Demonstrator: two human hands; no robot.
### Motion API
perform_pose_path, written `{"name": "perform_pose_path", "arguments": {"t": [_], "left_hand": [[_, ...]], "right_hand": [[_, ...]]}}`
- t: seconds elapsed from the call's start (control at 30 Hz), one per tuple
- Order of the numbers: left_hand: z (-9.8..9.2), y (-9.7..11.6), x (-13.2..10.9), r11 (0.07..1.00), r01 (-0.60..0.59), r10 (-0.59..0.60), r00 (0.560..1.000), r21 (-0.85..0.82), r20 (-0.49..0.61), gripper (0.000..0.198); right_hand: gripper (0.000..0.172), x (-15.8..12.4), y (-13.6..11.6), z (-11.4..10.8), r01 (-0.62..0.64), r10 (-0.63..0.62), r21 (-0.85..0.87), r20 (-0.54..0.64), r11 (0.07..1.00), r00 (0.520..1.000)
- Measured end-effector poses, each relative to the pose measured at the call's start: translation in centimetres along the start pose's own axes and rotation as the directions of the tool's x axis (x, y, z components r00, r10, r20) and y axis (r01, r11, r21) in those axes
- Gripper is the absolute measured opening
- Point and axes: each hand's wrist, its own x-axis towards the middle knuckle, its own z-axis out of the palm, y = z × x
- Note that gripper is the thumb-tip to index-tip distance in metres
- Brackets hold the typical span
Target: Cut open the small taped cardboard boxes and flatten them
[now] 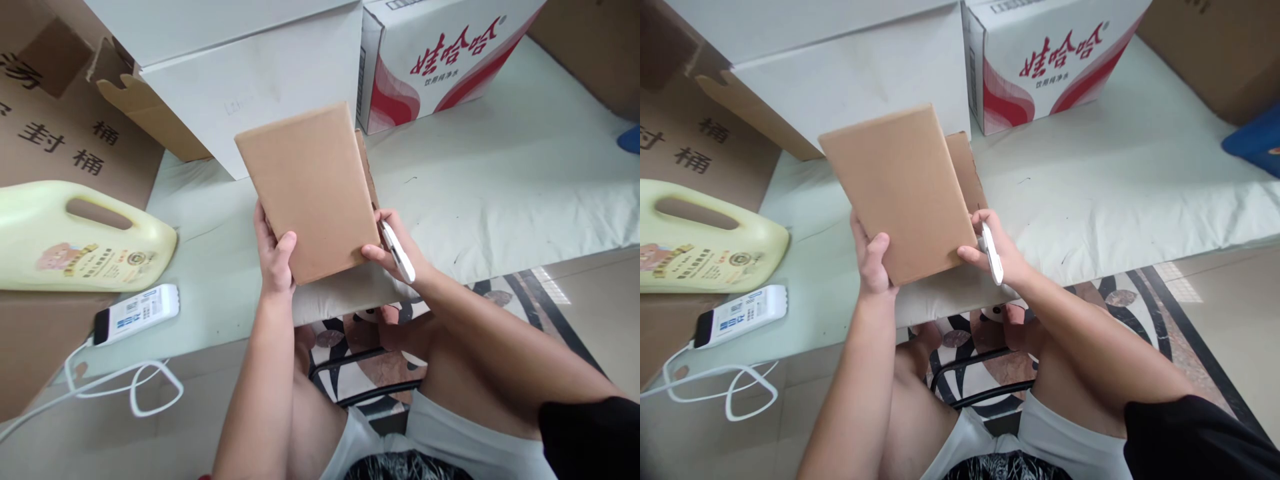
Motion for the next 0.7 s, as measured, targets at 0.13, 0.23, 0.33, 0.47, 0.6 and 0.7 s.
{"name": "perform_pose_path", "arguments": {"t": [0.13,0.23,0.33,0.47,0.6,0.7], "left_hand": [[-0.2,0.0,0.4,0.995,0.031,-0.039,0.995,-0.097,-0.087,0.050],[-0.5,0.4,0.6,0.965,0.134,-0.176,0.969,-0.226,-0.176,0.036],[-1.1,0.6,0.8,0.929,0.237,-0.302,0.929,-0.283,-0.213,0.032],[-1.9,0.4,0.9,0.883,0.329,-0.382,0.918,-0.335,-0.106,0.032],[-1.9,0.1,0.9,0.857,0.414,-0.444,0.896,-0.307,-0.031,0.032],[-1.6,0.2,0.8,0.829,0.478,-0.509,0.860,-0.291,-0.038,0.034]], "right_hand": [[0.063,0.1,0.2,0.2,0.097,-0.092,0.034,-0.121,0.995,0.988],[0.047,0.0,0.1,0.1,0.196,-0.179,0.031,-0.291,0.980,0.940],[0.040,0.0,0.3,-0.3,0.171,-0.164,-0.015,-0.372,0.985,0.914],[0.047,0.4,0.9,-0.7,0.080,-0.078,-0.010,-0.348,0.997,0.934],[0.052,0.3,0.8,-0.5,0.151,-0.153,-0.032,-0.297,0.988,0.942],[0.045,-0.3,0.4,-0.2,0.231,-0.224,0.019,-0.173,0.973,0.959]]}}
